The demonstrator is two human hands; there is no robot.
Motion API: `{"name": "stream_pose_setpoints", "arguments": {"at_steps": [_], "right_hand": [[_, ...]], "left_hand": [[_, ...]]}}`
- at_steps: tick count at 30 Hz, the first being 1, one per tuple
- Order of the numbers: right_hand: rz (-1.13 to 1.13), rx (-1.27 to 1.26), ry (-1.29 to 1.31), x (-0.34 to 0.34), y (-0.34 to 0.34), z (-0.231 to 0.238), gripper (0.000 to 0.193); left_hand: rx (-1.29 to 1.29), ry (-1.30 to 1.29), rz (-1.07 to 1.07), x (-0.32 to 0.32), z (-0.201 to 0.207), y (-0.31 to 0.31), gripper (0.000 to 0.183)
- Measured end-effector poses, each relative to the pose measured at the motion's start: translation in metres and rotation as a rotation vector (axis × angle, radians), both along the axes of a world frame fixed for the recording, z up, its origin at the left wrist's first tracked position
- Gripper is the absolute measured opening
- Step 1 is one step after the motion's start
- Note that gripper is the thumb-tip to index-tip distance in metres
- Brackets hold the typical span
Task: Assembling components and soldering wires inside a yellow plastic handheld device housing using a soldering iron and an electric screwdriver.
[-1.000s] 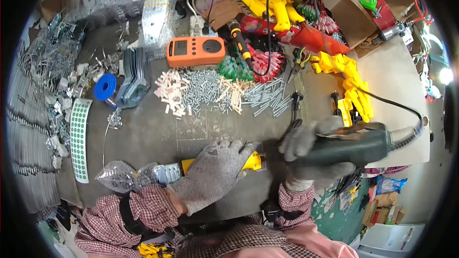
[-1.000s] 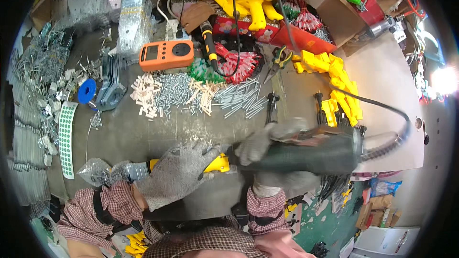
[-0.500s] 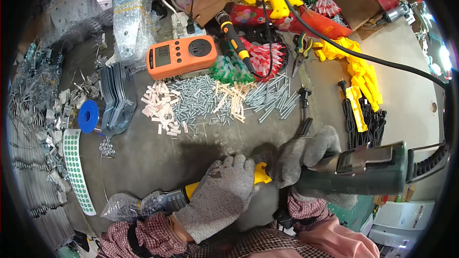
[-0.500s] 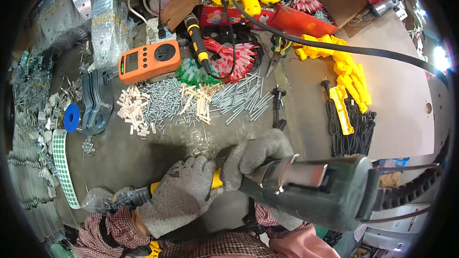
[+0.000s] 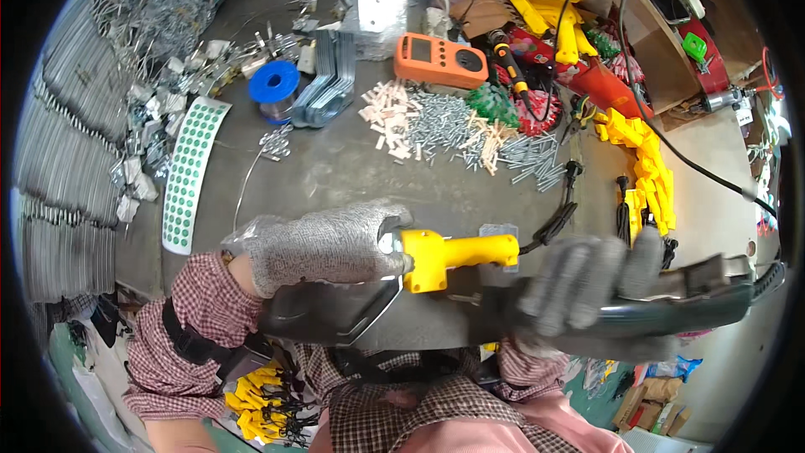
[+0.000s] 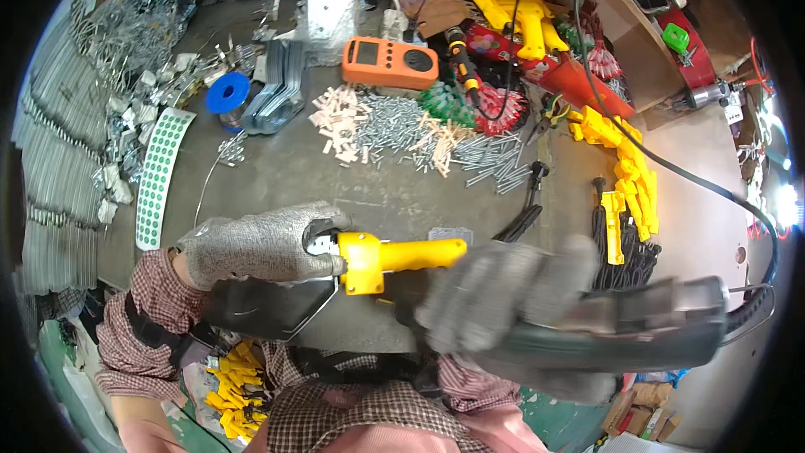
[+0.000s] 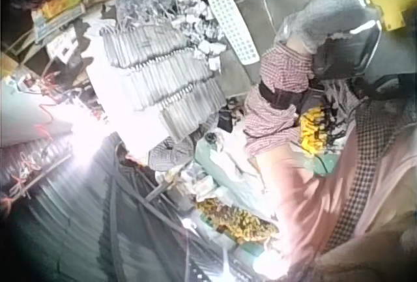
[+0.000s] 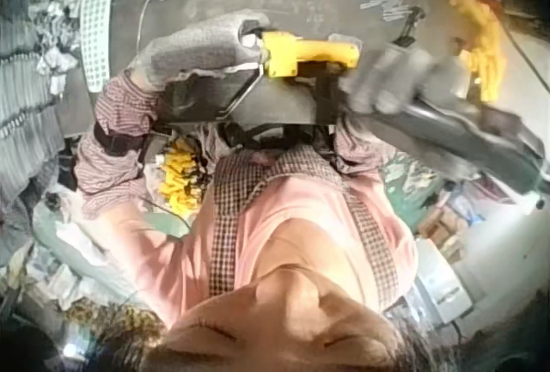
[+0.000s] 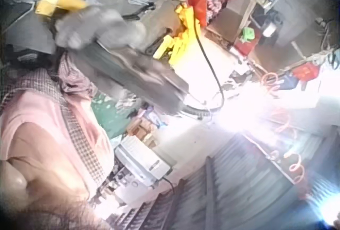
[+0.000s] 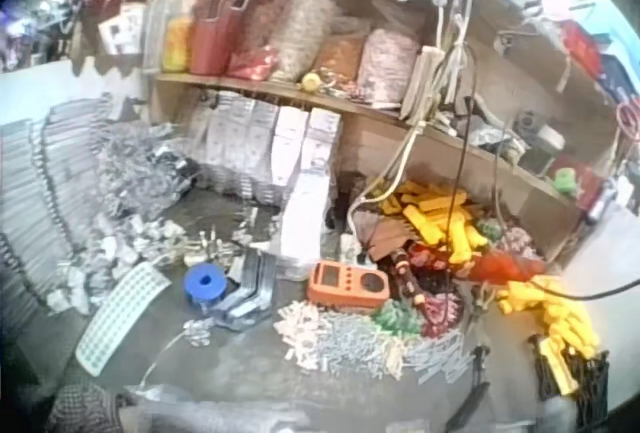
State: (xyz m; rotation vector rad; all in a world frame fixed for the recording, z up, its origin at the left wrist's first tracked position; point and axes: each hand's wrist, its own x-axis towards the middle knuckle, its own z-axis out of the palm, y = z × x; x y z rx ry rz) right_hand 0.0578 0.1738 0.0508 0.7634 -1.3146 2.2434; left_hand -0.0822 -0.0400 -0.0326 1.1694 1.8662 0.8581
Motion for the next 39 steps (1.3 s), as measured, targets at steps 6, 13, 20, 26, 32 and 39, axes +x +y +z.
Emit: {"name": "stream_pose_setpoints", "arguments": {"at_steps": [6, 13, 20, 26, 32, 39], "right_hand": [[0.007, 0.047, -0.173, -0.012, -0.038, -0.025, 0.06], [0.506, 0.321, -0.098, -0.043, -0.02, -0.045, 0.046], [0.158, 0.023, -0.256, -0.014, -0.04, -0.038, 0.035], [-0.113, -0.052, -0.244, -0.003, -0.039, -0.024, 0.067], [-0.083, -0.099, -0.16, -0.002, -0.03, -0.043, 0.063], [0.386, 0.108, -0.211, -0.019, -0.01, -0.048, 0.016]], "left_hand": [[-0.04, 0.035, 0.052, 0.009, 0.006, 0.007, 0.058], [-0.074, 0.066, 0.1, 0.017, 0.003, 0.01, 0.05], [0.06, 0.003, 0.184, 0.027, 0.02, 0.007, 0.056], [0.061, -0.073, 0.213, 0.027, 0.004, 0.009, 0.062], [0.093, -0.049, 0.184, 0.026, 0.005, 0.009, 0.067], [-0.086, -0.009, 0.198, 0.03, 0.015, 0.009, 0.066]]}}
